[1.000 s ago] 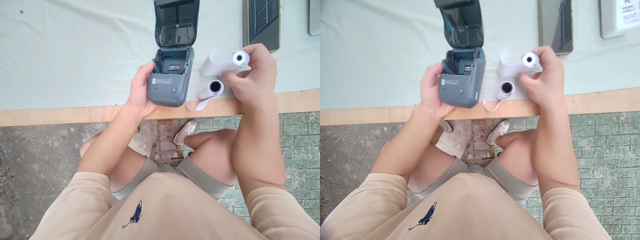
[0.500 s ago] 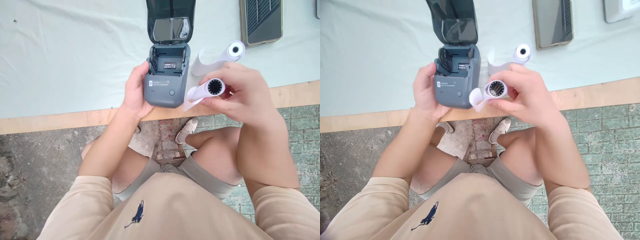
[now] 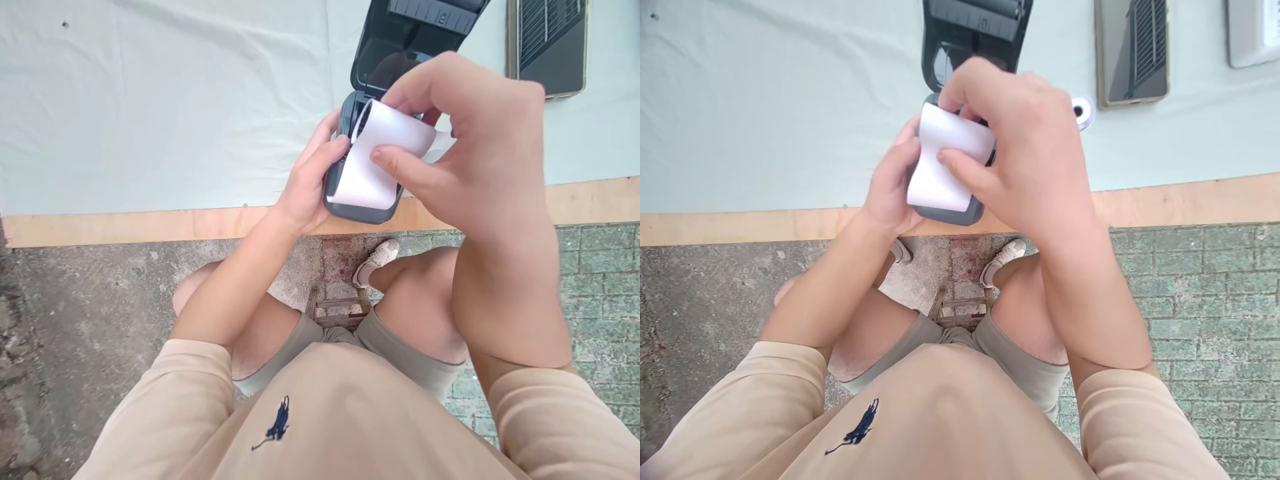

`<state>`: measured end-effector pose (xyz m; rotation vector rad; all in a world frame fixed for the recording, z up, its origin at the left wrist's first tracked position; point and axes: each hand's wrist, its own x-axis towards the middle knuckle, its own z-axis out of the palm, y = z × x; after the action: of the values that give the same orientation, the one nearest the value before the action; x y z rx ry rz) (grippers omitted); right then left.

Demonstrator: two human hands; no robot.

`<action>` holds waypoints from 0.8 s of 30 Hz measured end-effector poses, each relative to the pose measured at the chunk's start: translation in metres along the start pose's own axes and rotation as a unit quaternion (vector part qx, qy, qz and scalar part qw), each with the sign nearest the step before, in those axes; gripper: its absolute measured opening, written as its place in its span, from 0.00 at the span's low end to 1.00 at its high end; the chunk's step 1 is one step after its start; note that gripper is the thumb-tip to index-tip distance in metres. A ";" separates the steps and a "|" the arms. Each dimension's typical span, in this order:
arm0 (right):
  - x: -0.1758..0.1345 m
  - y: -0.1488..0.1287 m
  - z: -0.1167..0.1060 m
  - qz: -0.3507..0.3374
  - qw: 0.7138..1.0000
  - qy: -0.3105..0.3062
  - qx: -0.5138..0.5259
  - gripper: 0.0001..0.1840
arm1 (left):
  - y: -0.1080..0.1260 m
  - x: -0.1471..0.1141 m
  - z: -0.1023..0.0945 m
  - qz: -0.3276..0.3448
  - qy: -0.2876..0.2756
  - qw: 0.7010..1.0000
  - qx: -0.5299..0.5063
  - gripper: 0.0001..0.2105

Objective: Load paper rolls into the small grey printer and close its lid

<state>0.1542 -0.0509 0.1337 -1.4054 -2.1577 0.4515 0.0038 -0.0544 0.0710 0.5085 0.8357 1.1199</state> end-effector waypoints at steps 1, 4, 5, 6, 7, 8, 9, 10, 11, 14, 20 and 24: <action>0.003 0.000 0.001 0.023 0.999 -0.013 -0.038 0.12 | 0.000 -0.001 0.000 0.010 -0.022 1.000 -0.011 0.09; 0.008 0.003 0.007 0.095 0.990 -0.046 -0.094 0.14 | 0.002 -0.004 0.001 0.038 -0.104 0.992 -0.053 0.10; 0.008 0.004 0.008 0.104 0.989 -0.048 -0.093 0.15 | 0.002 -0.005 0.001 0.041 -0.117 0.990 -0.063 0.11; 0.008 0.004 0.009 0.101 0.990 -0.040 -0.088 0.15 | 0.002 -0.005 0.000 0.045 -0.124 0.989 -0.064 0.12; 0.006 0.005 0.009 0.084 0.993 -0.021 -0.079 0.14 | 0.002 -0.005 -0.001 0.049 -0.122 0.990 -0.057 0.11; 0.004 0.006 0.009 0.057 0.996 0.010 -0.066 0.13 | 0.002 -0.004 -0.003 0.052 -0.120 0.990 -0.045 0.09; 0.002 0.007 0.008 0.027 0.997 0.045 -0.050 0.11 | 0.001 -0.003 -0.005 0.055 -0.117 0.991 -0.031 0.08; 0.001 0.009 0.007 0.006 0.996 0.081 -0.037 0.10 | 0.000 -0.002 -0.008 0.057 -0.115 0.992 -0.014 0.10; 0.000 0.011 0.006 -0.005 0.993 0.118 -0.027 0.09 | -0.001 -0.001 -0.010 0.057 -0.113 0.992 0.002 0.15; 0.004 0.022 0.006 -0.006 0.975 0.219 0.024 0.14 | -0.004 0.000 -0.014 0.059 -0.111 0.992 0.032 0.22; 0.018 0.036 0.006 -0.052 0.967 0.206 0.141 0.18 | -0.001 -0.002 -0.009 0.064 -0.147 0.987 0.028 0.14; 0.011 0.021 0.004 0.003 0.982 0.145 0.119 0.10 | 0.000 -0.004 -0.007 0.044 -0.120 0.991 0.051 0.11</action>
<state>0.1642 -0.0328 0.1219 -1.2606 -1.8033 0.4595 -0.0030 -0.0586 0.0683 0.7552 0.6668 1.0747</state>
